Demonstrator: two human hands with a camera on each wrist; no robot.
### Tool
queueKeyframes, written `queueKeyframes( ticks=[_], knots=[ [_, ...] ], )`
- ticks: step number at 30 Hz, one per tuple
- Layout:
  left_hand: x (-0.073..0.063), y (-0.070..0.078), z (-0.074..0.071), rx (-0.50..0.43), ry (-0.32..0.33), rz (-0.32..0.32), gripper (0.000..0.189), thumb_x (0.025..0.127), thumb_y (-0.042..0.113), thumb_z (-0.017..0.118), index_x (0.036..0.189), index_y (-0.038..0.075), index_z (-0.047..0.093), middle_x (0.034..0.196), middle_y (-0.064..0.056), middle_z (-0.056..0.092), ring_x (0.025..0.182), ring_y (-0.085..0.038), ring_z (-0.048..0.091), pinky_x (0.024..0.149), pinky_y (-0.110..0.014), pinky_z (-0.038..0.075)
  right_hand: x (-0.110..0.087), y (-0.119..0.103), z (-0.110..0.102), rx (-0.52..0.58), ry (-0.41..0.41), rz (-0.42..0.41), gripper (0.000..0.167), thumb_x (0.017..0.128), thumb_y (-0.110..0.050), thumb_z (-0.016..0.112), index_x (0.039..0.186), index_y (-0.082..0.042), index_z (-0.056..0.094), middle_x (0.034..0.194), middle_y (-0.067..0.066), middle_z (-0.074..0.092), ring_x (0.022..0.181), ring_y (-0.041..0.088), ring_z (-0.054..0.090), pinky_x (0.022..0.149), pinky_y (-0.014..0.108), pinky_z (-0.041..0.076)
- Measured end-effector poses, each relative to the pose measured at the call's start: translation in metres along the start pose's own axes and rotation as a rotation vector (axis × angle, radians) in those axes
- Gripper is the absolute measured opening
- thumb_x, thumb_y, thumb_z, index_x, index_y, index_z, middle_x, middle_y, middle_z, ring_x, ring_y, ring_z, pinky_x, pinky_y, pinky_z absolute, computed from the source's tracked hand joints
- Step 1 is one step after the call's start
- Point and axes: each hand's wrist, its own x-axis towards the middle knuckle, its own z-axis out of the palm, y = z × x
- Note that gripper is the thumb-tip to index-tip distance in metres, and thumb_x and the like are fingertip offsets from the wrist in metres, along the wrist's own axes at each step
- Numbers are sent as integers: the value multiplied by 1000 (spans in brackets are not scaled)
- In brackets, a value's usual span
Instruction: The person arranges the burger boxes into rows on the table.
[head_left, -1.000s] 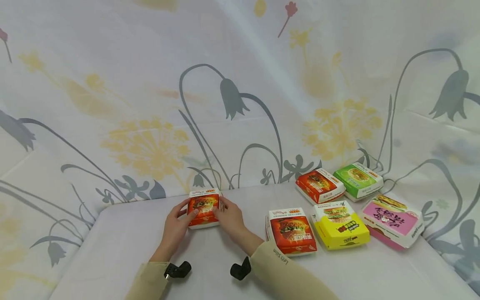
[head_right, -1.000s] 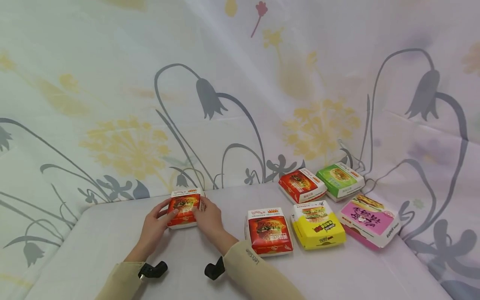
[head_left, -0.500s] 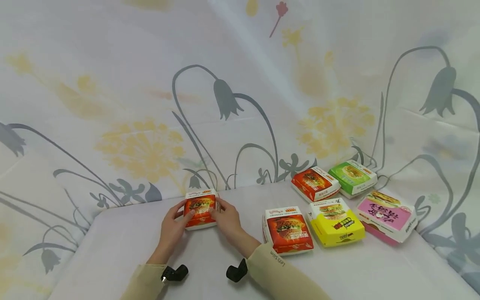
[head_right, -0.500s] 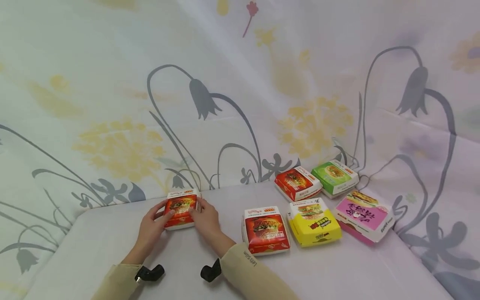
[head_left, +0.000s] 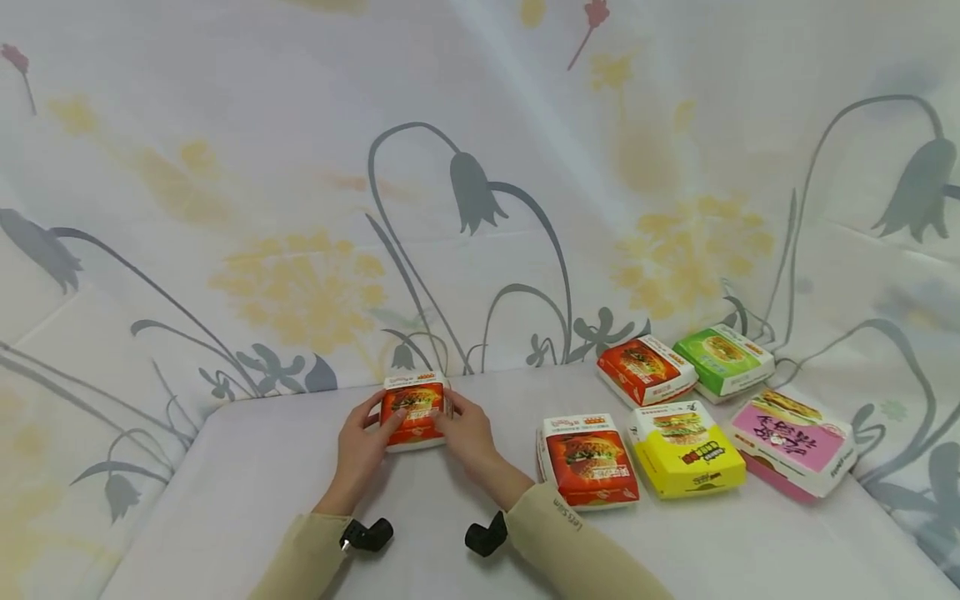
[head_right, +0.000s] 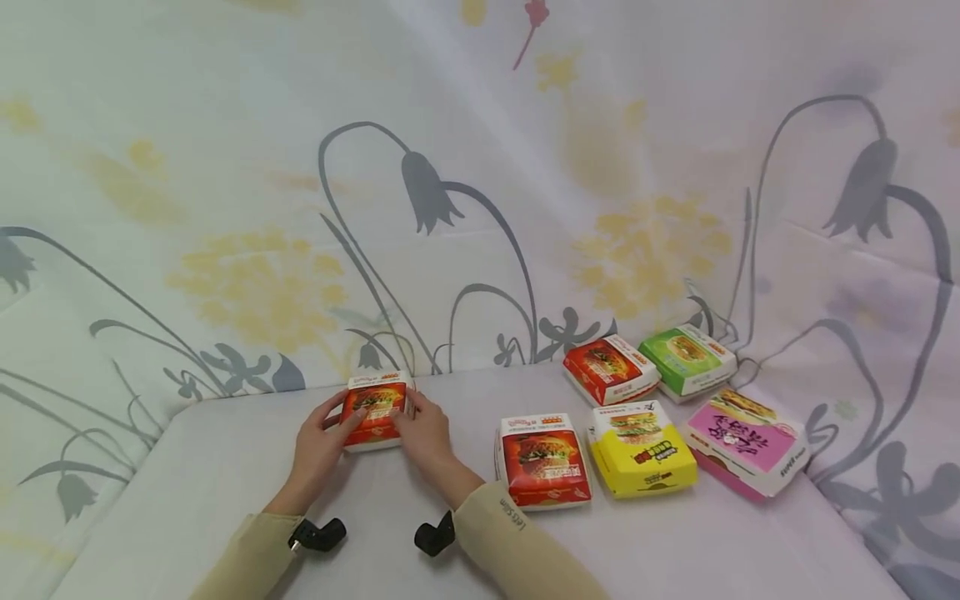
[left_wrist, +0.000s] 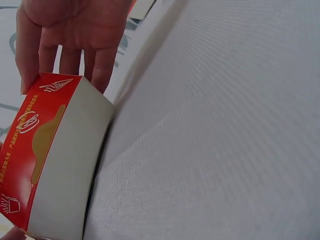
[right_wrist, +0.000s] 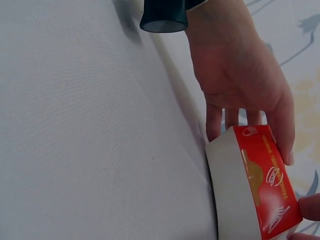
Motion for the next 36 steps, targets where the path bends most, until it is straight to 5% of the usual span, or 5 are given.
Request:
queueKeyframes(
  ticks=[19, 36],
  knots=[
    [4, 7, 3, 14, 57, 26, 63, 92, 38, 72, 145, 11, 52, 147, -16, 47, 127, -37, 45, 99, -52, 44, -1, -5, -7, -93, -26, -53, 50, 93, -20, 68, 140, -7, 57, 138, 20, 56, 132, 36, 47, 105, 51, 41],
    [7, 0, -8, 39, -74, 17, 62, 91, 36, 73, 146, 16, 52, 147, -16, 46, 128, -36, 47, 98, -51, 46, 15, -26, -11, -145, -19, -115, 44, 94, -14, 64, 137, -8, 61, 150, 15, 46, 141, 36, 37, 113, 54, 30]
  ],
)
